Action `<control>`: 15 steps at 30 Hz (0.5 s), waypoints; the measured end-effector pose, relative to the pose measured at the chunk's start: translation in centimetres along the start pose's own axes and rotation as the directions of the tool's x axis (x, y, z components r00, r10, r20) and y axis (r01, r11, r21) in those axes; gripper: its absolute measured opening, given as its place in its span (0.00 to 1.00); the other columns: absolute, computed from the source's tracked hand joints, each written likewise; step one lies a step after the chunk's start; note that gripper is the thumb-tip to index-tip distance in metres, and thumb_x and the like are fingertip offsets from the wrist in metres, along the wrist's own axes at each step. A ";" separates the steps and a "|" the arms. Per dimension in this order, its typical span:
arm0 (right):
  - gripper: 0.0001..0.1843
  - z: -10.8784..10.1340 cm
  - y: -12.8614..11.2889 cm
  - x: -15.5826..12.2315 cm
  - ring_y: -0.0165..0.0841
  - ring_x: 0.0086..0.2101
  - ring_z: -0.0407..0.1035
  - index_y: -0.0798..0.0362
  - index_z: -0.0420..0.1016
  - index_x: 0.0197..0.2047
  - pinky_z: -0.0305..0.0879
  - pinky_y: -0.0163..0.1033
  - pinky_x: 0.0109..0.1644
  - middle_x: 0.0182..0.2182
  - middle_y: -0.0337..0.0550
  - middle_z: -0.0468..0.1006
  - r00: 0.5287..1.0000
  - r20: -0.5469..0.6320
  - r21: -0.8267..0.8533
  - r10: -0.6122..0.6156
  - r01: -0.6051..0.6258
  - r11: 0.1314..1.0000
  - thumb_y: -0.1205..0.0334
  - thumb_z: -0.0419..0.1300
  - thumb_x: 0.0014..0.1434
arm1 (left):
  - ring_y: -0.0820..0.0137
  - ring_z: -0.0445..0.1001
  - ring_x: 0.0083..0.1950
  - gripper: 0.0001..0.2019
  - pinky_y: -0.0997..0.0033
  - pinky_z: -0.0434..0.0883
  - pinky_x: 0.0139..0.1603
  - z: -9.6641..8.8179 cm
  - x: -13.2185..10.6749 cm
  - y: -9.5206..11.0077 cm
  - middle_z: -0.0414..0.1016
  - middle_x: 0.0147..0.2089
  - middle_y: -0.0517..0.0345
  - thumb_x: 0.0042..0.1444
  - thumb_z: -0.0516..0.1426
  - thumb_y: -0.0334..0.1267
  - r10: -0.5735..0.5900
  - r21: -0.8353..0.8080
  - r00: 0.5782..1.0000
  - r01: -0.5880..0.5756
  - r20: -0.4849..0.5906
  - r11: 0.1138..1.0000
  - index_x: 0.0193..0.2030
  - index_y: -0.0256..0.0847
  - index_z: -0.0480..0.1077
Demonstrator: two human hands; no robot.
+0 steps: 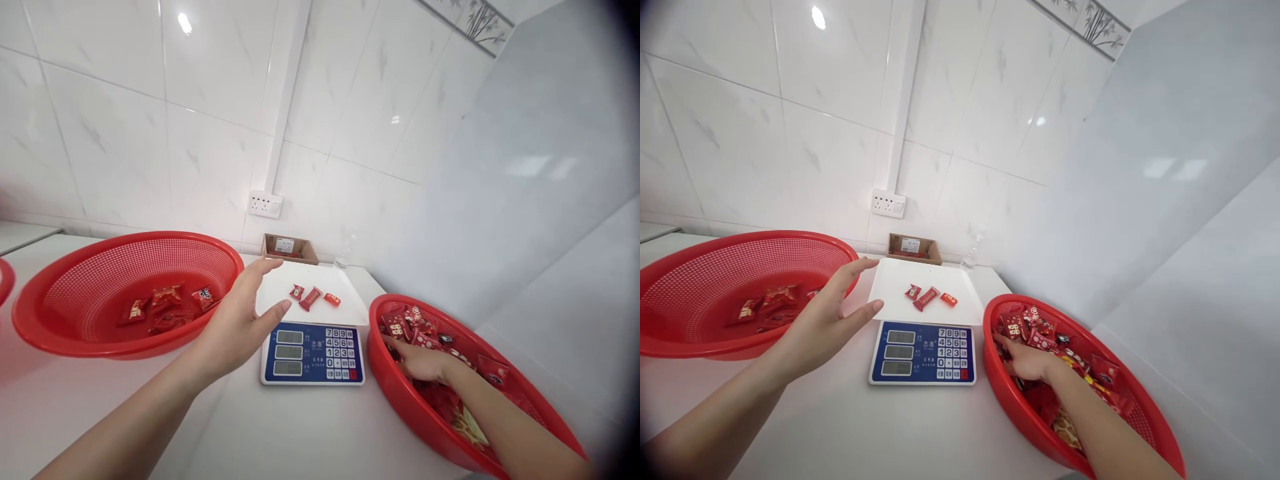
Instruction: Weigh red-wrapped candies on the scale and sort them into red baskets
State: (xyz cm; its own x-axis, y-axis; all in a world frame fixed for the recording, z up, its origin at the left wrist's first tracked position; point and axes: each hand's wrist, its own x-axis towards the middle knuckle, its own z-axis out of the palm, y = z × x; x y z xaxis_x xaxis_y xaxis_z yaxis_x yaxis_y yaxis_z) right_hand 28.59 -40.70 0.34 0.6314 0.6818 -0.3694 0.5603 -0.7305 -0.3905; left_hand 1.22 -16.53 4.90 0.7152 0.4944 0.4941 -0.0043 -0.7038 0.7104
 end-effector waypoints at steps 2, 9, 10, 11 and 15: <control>0.36 0.6 0.0 -0.3 0.36 0.40 0.73 0.55 0.60 0.61 0.68 0.37 0.42 0.46 0.47 0.76 1.000 0.031 0.035 -0.007 0.005 0.999 0.67 0.55 0.45 | 0.60 0.53 0.65 0.24 0.60 0.65 0.55 0.1 0.0 0.1 0.55 0.64 0.56 0.58 0.51 0.46 -0.010 0.007 1.000 0.010 0.008 1.000 0.60 0.49 0.53; 0.35 0.7 0.3 -1.0 0.40 0.45 0.70 0.53 0.63 0.59 0.64 0.42 0.50 0.47 0.47 0.75 0.995 0.084 0.032 -0.048 0.046 0.998 0.68 0.56 0.45 | 0.58 0.59 0.62 0.24 0.61 0.70 0.49 0.2 -0.2 0.3 0.57 0.63 0.55 0.57 0.50 0.47 -0.008 0.024 1.000 0.007 0.019 1.000 0.60 0.49 0.53; 0.36 0.8 0.4 -1.1 0.40 0.45 0.70 0.53 0.62 0.60 0.63 0.42 0.50 0.47 0.46 0.75 0.995 0.085 0.024 -0.051 0.049 0.999 0.68 0.57 0.44 | 0.58 0.59 0.61 0.23 0.60 0.69 0.49 0.2 -0.2 0.3 0.57 0.63 0.55 0.57 0.51 0.47 -0.004 0.027 1.000 0.003 0.016 1.000 0.60 0.49 0.53; 0.37 0.9 0.5 -1.0 0.40 0.46 0.69 0.52 0.61 0.60 0.63 0.42 0.51 0.48 0.46 0.75 0.995 0.083 0.017 -0.055 0.053 0.998 0.68 0.58 0.44 | 0.58 0.60 0.61 0.23 0.60 0.69 0.51 0.2 -0.2 0.2 0.57 0.63 0.55 0.57 0.51 0.46 0.002 0.031 1.000 -0.002 0.011 1.000 0.59 0.49 0.54; 0.37 1.5 0.7 -0.3 0.41 0.49 0.67 0.51 0.62 0.60 0.61 0.43 0.53 0.49 0.47 0.74 0.996 0.039 -0.014 -0.081 0.081 0.997 0.66 0.60 0.45 | 0.59 0.58 0.63 0.23 0.59 0.66 0.54 0.3 -0.3 0.2 0.57 0.63 0.55 0.57 0.50 0.47 0.033 0.047 0.999 -0.033 -0.004 0.998 0.59 0.49 0.54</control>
State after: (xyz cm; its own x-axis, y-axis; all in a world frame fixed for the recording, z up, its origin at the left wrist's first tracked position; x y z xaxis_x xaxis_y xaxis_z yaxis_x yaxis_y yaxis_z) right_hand 27.98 -41.39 -1.05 0.5625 0.7396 -0.3695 0.6170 -0.6730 -0.4078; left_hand 1.22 -16.96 4.69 0.7119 0.4725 0.5196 0.0045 -0.7429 0.6694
